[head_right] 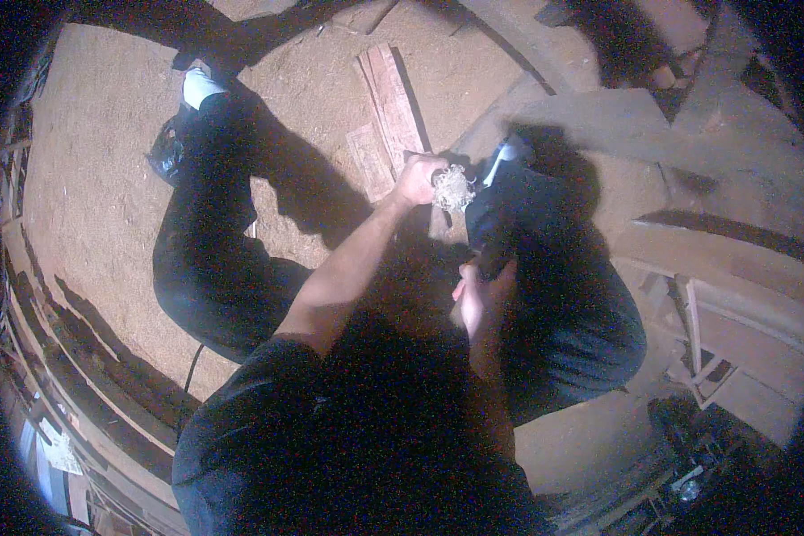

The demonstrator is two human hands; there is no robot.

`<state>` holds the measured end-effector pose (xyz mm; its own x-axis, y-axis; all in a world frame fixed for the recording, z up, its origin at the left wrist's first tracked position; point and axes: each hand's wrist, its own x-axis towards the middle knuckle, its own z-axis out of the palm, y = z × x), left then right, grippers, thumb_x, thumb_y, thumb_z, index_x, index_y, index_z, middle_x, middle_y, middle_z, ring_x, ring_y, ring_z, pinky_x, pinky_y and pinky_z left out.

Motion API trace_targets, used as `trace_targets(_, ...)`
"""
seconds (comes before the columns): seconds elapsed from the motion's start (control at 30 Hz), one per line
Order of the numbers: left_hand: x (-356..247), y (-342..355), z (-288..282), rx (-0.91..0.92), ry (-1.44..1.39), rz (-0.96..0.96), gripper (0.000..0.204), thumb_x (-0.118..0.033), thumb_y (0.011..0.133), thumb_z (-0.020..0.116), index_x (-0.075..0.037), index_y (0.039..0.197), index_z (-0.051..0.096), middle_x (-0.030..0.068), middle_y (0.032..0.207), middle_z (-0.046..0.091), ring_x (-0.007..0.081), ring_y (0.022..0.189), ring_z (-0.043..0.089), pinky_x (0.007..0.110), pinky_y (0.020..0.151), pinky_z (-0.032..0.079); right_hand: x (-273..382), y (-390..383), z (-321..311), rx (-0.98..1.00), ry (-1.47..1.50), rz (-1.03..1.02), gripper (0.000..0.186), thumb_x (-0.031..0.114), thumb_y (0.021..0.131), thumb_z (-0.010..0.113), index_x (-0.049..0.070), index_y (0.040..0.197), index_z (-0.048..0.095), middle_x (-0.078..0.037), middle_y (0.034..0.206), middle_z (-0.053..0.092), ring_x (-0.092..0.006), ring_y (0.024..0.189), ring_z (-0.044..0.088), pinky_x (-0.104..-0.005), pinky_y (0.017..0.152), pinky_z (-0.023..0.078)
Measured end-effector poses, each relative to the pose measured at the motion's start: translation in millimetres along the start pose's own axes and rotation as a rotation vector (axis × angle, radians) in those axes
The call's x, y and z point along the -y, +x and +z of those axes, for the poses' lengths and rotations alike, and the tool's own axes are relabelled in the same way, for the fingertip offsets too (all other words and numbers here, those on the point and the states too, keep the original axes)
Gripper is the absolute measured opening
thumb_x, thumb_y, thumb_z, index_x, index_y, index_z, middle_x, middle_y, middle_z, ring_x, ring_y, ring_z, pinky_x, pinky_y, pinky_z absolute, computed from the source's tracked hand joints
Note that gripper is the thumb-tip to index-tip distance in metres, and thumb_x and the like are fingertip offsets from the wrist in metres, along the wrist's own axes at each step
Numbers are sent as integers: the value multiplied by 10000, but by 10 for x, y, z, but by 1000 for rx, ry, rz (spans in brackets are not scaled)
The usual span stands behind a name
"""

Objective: The person sits on the floor and uses a small axe to carve a piece of wood held between their legs. They repeatedly strike the wood to remove chips and shape it.

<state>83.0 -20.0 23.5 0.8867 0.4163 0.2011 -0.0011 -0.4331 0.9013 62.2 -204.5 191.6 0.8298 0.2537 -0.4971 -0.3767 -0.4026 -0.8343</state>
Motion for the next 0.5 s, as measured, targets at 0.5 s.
trace_targets(0.5,53,3,51,-8,-1,-26,209,-203,617,676,-51,740,600,186,760,621,377,760,613,441,686,497,-396,76,-30,-46,-238,-217,360,-23,783,551,0,1125,440,-70,627,517,-150,375,482,-290,361,410)
